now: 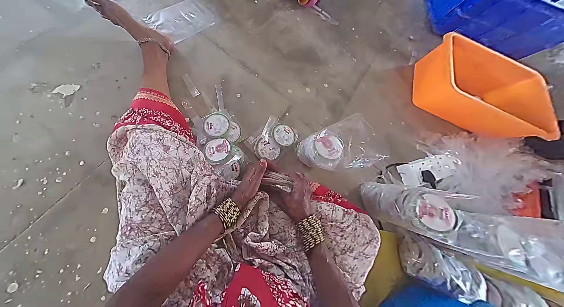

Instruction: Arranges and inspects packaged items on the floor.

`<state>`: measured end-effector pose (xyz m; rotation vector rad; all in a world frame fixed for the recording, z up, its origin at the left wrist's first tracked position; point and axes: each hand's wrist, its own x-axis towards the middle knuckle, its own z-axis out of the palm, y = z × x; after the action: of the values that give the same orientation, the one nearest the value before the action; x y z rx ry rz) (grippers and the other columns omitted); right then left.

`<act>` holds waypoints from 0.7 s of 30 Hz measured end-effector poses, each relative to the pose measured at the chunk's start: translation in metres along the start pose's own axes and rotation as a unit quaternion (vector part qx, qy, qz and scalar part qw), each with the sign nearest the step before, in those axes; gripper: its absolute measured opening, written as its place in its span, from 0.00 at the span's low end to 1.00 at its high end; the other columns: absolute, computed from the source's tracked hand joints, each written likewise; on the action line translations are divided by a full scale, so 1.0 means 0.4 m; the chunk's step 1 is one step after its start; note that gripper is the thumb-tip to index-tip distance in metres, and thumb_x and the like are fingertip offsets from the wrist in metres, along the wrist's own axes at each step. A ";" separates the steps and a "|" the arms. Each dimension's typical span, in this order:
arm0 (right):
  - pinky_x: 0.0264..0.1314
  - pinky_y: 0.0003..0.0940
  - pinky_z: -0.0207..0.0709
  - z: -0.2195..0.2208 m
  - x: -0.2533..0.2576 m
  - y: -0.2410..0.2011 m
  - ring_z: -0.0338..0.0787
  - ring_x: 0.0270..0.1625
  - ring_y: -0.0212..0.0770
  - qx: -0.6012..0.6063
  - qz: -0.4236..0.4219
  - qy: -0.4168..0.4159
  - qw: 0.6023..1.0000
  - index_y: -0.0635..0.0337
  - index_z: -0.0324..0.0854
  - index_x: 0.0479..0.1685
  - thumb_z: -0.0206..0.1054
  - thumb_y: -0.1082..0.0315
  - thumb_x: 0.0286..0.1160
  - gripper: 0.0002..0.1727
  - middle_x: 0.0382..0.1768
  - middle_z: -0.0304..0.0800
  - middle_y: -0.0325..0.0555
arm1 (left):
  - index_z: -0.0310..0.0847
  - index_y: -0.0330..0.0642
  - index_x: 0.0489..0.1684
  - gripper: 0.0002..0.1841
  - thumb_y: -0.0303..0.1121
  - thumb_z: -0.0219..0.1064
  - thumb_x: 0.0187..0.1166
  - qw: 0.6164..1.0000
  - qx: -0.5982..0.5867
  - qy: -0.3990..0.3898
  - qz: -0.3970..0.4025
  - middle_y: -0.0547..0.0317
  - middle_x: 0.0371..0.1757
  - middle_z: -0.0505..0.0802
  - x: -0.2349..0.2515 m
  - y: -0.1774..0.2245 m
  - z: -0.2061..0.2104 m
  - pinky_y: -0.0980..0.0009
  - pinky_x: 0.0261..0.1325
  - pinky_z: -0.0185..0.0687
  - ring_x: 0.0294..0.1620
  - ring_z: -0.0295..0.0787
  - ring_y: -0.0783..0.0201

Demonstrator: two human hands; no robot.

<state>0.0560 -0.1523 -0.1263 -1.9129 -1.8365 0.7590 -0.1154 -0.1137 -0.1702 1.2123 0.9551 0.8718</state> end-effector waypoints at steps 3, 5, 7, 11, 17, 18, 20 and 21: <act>0.62 0.53 0.81 0.020 -0.009 0.033 0.91 0.53 0.53 0.060 -0.070 0.087 0.992 0.64 0.90 0.46 0.82 0.52 0.55 0.25 0.44 0.93 0.55 | 0.78 0.31 0.60 0.42 0.60 0.24 0.90 0.996 -0.081 0.010 0.046 0.54 0.50 0.91 -0.002 0.041 -0.001 0.66 0.65 0.82 0.55 0.87 0.66; 0.61 0.46 0.82 0.036 -0.012 0.044 0.91 0.53 0.47 0.087 -0.100 0.123 0.983 0.62 0.90 0.48 0.83 0.49 0.54 0.28 0.45 0.94 0.51 | 0.74 0.27 0.66 0.46 0.66 0.28 0.87 0.993 -0.080 0.002 0.084 0.50 0.58 0.90 -0.005 0.058 -0.006 0.65 0.70 0.81 0.61 0.87 0.63; 0.71 0.54 0.77 0.027 -0.012 0.033 0.87 0.63 0.53 0.078 -0.059 0.054 0.994 0.64 0.86 0.61 0.84 0.50 0.53 0.35 0.56 0.91 0.56 | 0.69 0.24 0.75 0.50 0.69 0.30 0.85 0.996 -0.015 -0.024 0.081 0.44 0.69 0.87 -0.002 0.037 -0.009 0.63 0.79 0.73 0.73 0.81 0.60; 0.64 0.52 0.82 0.029 0.009 0.011 0.93 0.53 0.46 0.050 -0.048 0.033 0.997 0.60 0.90 0.50 0.82 0.54 0.56 0.25 0.47 0.96 0.48 | 0.63 0.29 0.82 0.51 0.72 0.28 0.83 0.999 0.028 -0.041 0.011 0.45 0.67 0.87 0.004 0.002 -0.009 0.61 0.78 0.73 0.71 0.82 0.60; 0.64 0.41 0.84 0.057 -0.008 0.029 0.92 0.55 0.41 0.136 -0.053 0.093 0.985 0.65 0.88 0.52 0.82 0.59 0.55 0.26 0.49 0.94 0.50 | 0.67 0.25 0.75 0.54 0.76 0.35 0.79 0.993 -0.052 -0.055 0.089 0.49 0.57 0.90 0.002 0.048 -0.040 0.62 0.71 0.79 0.61 0.86 0.62; 0.66 0.48 0.82 0.053 -0.003 0.018 0.92 0.56 0.46 0.105 -0.025 0.062 0.992 0.64 0.88 0.55 0.80 0.58 0.59 0.25 0.50 0.94 0.52 | 0.66 0.26 0.78 0.55 0.77 0.36 0.78 0.994 -0.008 -0.083 0.074 0.47 0.62 0.89 0.006 0.035 -0.055 0.62 0.74 0.77 0.66 0.84 0.62; 0.65 0.55 0.83 0.048 0.011 0.002 0.94 0.56 0.48 0.095 0.028 0.030 0.995 0.63 0.87 0.57 0.79 0.58 0.62 0.25 0.50 0.95 0.52 | 0.59 0.29 0.85 0.53 0.74 0.49 0.76 0.991 0.053 -0.123 0.017 0.42 0.73 0.83 0.014 0.018 -0.077 0.61 0.78 0.72 0.74 0.80 0.59; 0.64 0.54 0.83 0.053 0.018 0.004 0.94 0.55 0.46 0.127 0.049 0.041 0.990 0.63 0.87 0.56 0.79 0.58 0.59 0.25 0.48 0.96 0.51 | 0.56 0.30 0.86 0.53 0.69 0.61 0.73 0.990 0.058 -0.129 -0.006 0.40 0.75 0.81 0.018 0.022 -0.084 0.61 0.79 0.72 0.75 0.79 0.59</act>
<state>0.0440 -0.1471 -0.1448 -1.8485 -1.5265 0.8862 -0.1443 -0.0939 -0.1652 1.3799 0.8121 0.6373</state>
